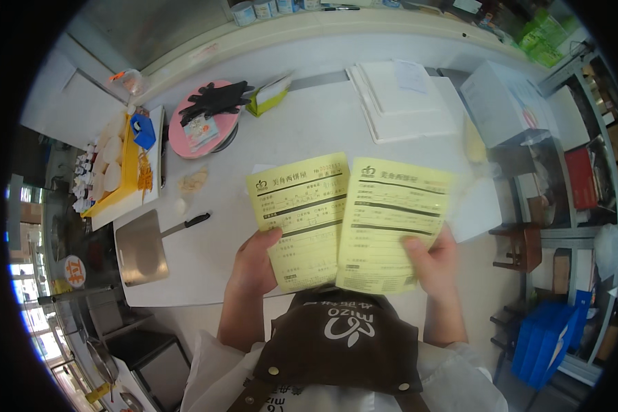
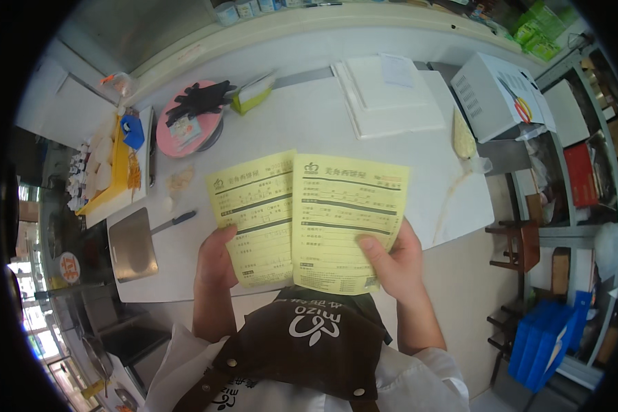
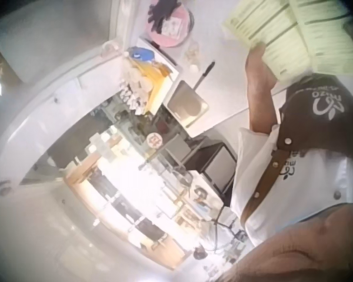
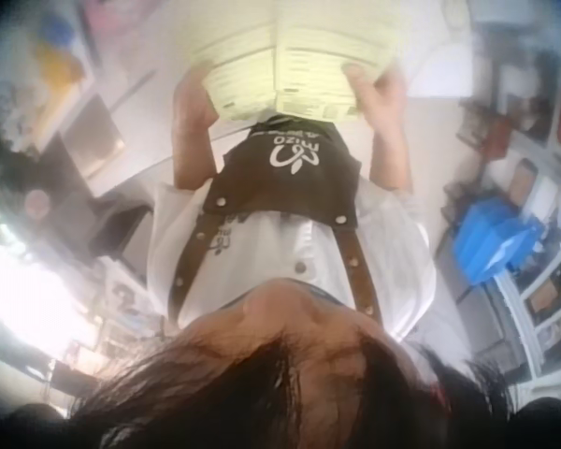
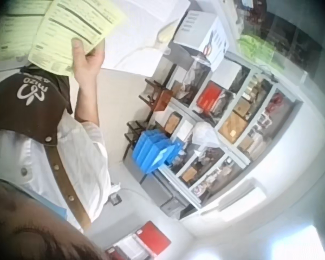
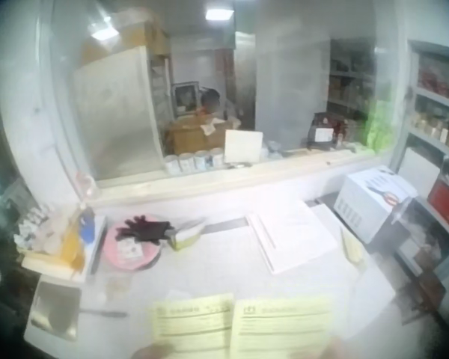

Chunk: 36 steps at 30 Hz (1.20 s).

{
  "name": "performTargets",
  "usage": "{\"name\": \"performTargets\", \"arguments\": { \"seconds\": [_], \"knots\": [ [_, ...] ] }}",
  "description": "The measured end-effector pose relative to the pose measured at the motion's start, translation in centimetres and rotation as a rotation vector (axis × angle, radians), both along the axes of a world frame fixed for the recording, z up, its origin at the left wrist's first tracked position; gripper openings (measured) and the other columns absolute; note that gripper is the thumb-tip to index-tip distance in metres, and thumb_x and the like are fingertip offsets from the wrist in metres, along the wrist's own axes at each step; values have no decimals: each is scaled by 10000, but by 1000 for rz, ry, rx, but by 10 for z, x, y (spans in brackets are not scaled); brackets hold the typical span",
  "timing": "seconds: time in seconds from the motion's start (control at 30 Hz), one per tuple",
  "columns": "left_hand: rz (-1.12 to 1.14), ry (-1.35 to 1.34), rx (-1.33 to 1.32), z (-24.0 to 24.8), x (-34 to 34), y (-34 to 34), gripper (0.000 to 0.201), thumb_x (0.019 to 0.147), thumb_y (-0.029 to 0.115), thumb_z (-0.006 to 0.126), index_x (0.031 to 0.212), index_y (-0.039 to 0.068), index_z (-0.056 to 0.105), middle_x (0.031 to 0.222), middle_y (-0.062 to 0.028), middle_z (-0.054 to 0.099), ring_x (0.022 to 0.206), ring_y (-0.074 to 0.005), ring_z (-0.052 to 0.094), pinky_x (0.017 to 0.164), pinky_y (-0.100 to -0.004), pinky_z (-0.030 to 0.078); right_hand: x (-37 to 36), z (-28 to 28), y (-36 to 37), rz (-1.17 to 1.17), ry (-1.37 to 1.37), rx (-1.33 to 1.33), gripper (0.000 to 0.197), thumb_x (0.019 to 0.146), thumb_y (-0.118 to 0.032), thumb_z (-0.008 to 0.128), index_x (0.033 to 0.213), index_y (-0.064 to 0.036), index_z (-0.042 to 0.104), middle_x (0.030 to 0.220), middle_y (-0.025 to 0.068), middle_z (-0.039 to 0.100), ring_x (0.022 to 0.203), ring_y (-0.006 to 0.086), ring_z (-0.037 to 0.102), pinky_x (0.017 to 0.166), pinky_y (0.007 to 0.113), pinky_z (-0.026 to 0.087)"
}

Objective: The person handles and organizes several documents and a yellow order form on a counter, takes a white box from a cupboard, and wipes down a metal tray and the surrounding counter area with a cloth.

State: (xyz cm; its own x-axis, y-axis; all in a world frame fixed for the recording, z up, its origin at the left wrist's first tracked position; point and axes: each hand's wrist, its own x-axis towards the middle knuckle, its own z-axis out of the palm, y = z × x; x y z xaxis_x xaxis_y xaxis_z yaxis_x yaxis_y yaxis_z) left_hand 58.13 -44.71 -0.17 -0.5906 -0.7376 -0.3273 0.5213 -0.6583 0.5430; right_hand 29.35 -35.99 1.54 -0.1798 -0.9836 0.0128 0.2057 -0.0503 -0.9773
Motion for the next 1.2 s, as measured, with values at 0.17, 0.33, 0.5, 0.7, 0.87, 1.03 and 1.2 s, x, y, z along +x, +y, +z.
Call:
{"name": "performTargets", "arguments": {
  "seconds": [0.17, 0.33, 0.5, 0.7, 0.87, 1.03, 1.2],
  "knots": [
    [-118, -90, -28, -3, -12, 7, 547, 986, 200, 456, 1461, -58, 373, 1449, -203, 493, 1321, -322, 504, 1073, -444, 427, 9, -2, 9, 33, 22, 69, 405, 966, -59, 631, 1344, 29, 514, 1273, 110, 635, 1125, 166, 608, 962, 314, 489],
    [-181, -322, -216, 0, -49, 25, 444, 1037, 202, 434, 1403, -49, 466, 1369, -155, 569, 1237, -244, 558, 1019, -387, 457, -7, -9, 18, 23, 139, 135, 372, 959, -118, 653, 1296, -1, 551, 1153, 115, 696, 1037, 165, 657, 893, 322, 526],
    [-81, -628, -437, -1, -102, 65, 349, 1050, 189, 476, 1287, -46, 576, 1215, -95, 654, 1101, -155, 594, 947, -319, 474, -44, -13, 24, 180, 339, 136, 368, 933, -158, 686, 1253, -24, 563, 1099, 145, 718, 999, 198, 693, 863, 337, 542],
    [201, -761, -320, -27, -156, 113, 322, 1056, 175, 478, 1262, -48, 584, 1177, -79, 659, 1056, -132, 595, 909, -301, 488, -113, -37, 39, 428, 186, 195, 468, 961, -173, 663, 1379, -41, 499, 1046, 52, 692, 929, 107, 643, 789, 301, 532],
    [288, -751, -357, -21, -198, 124, 321, 1060, 188, 491, 1252, -50, 587, 1142, -69, 670, 1033, -126, 598, 893, -291, 494, -160, -85, 55, 551, -74, 259, 471, 971, -193, 662, 1396, -52, 514, 1128, 30, 666, 998, 107, 614, 850, 284, 512],
    [223, -826, -412, -24, -222, 112, 334, 1063, 215, 498, 1233, -55, 598, 1130, -67, 673, 1010, -121, 599, 877, -294, 502, -175, -78, 47, 632, -279, 422, 382, 994, -189, 620, 1313, 16, 567, 1216, 78, 657, 1114, 153, 599, 989, 319, 476],
    [81, -999, -470, -32, -248, 82, 321, 1052, 217, 512, 1181, -55, 621, 979, -101, 712, 889, -126, 629, 801, -315, 522, -189, -78, 35, 509, 31, 462, 341, 1012, -191, 584, 1302, -12, 582, 1139, 66, 681, 1002, 136, 624, 864, 308, 522]
  ]
}}
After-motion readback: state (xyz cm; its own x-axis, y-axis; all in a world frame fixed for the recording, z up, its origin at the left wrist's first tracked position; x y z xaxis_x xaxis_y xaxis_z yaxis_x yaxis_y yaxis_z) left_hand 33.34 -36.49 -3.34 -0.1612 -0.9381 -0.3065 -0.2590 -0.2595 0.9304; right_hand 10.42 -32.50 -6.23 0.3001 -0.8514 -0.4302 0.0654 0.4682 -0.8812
